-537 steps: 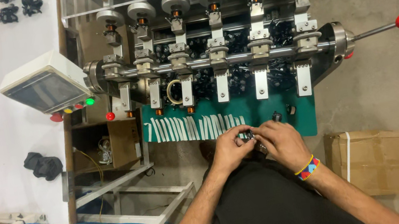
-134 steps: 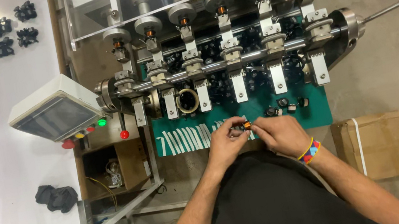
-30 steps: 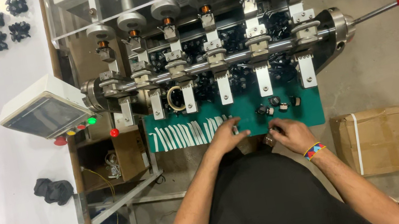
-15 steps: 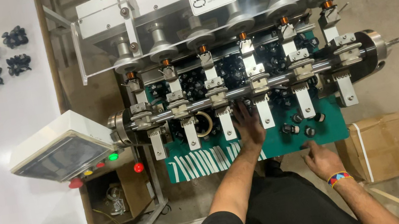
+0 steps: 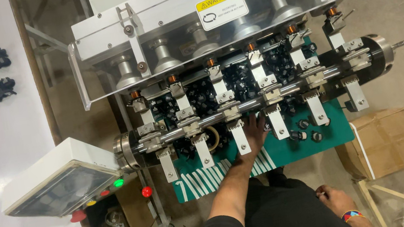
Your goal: The person sits at a multi-spindle winding machine, picks up small black components from the green work mat, fits them onto the machine's spindles, and turns the red-handled lever to operate the machine. They occasionally use scissors to trim material and arrange finished parts on the mat.
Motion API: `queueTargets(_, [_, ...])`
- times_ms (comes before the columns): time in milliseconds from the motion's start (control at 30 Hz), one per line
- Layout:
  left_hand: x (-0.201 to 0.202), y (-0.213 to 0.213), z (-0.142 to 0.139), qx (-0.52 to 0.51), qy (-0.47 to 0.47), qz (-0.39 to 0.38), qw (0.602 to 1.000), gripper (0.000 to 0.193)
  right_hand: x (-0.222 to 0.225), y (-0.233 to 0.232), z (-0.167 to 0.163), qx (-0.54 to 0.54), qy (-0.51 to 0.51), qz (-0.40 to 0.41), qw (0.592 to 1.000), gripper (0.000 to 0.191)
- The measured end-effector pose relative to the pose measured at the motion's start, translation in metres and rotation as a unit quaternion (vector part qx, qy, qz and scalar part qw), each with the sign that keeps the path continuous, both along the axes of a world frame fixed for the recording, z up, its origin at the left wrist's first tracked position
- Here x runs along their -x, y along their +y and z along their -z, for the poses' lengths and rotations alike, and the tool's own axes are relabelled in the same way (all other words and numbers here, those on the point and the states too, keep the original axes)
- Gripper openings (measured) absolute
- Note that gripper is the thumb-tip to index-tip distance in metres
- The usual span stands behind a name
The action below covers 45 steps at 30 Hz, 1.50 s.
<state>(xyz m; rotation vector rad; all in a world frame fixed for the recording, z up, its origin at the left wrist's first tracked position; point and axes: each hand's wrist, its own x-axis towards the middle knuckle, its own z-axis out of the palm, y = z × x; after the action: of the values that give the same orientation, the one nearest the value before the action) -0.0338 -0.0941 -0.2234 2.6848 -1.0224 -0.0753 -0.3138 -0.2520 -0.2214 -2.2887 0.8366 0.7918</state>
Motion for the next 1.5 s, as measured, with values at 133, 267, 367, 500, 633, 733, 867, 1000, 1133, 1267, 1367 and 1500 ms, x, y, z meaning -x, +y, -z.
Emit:
queueTargets(133, [-0.006,-0.006,0.011,-0.007,-0.049,0.022,0.999,0.064,0.001,0.006,0.000,0.015,0.041,0.054,0.998,0.027])
queueTargets(267, [-0.017,-0.009,0.013,-0.015,-0.072,0.089,0.993,0.061,0.001,0.009,-0.001,0.012,0.019,0.039,0.999,0.027])
queueTargets(367, [-0.018,-0.001,0.007,0.012,-0.019,0.103,0.994,0.053,-0.003,0.011,-0.003,0.014,0.006,0.034,0.999,0.028])
queueTargets(500, [-0.007,0.007,-0.007,0.138,0.073,0.030,0.987,0.038,-0.009,0.012,-0.007,0.000,-0.021,0.028,0.999,0.028])
queueTargets(633, [0.003,0.003,-0.001,0.362,0.073,-0.069,0.927,0.033,-0.016,0.015,-0.006,0.020,-0.018,0.012,1.000,0.028])
queueTargets(733, [0.007,0.006,0.010,0.470,0.326,-0.148,0.807,0.034,-0.027,0.017,-0.005,0.026,-0.018,0.010,0.999,0.028])
queueTargets(867, [0.017,0.028,0.012,0.538,0.708,-0.190,0.416,0.043,-0.067,0.024,-0.008,-0.063,-0.146,0.098,0.982,0.034])
queueTargets(1000, [0.030,0.048,0.001,0.443,0.807,-0.099,0.377,0.046,-0.123,0.029,-0.020,-0.263,-0.191,0.237,0.916,0.038])
queueTargets(1133, [0.038,0.055,-0.014,0.400,0.840,-0.079,0.359,0.051,-0.155,0.043,-0.030,-0.228,-0.247,0.165,0.927,0.037])
queueTargets(1267, [0.039,0.058,-0.018,0.454,0.839,-0.066,0.292,0.054,-0.158,0.058,-0.028,-0.106,-0.340,0.188,0.915,0.030])
queueTargets(1367, [0.039,0.055,-0.013,0.472,0.812,-0.124,0.322,0.055,-0.154,0.055,-0.023,-0.173,-0.441,0.285,0.833,0.033])
queueTargets(1500, [0.034,0.039,-0.007,0.511,0.752,-0.230,0.348,0.054,-0.142,0.038,-0.024,-0.288,-0.335,0.362,0.821,0.032])
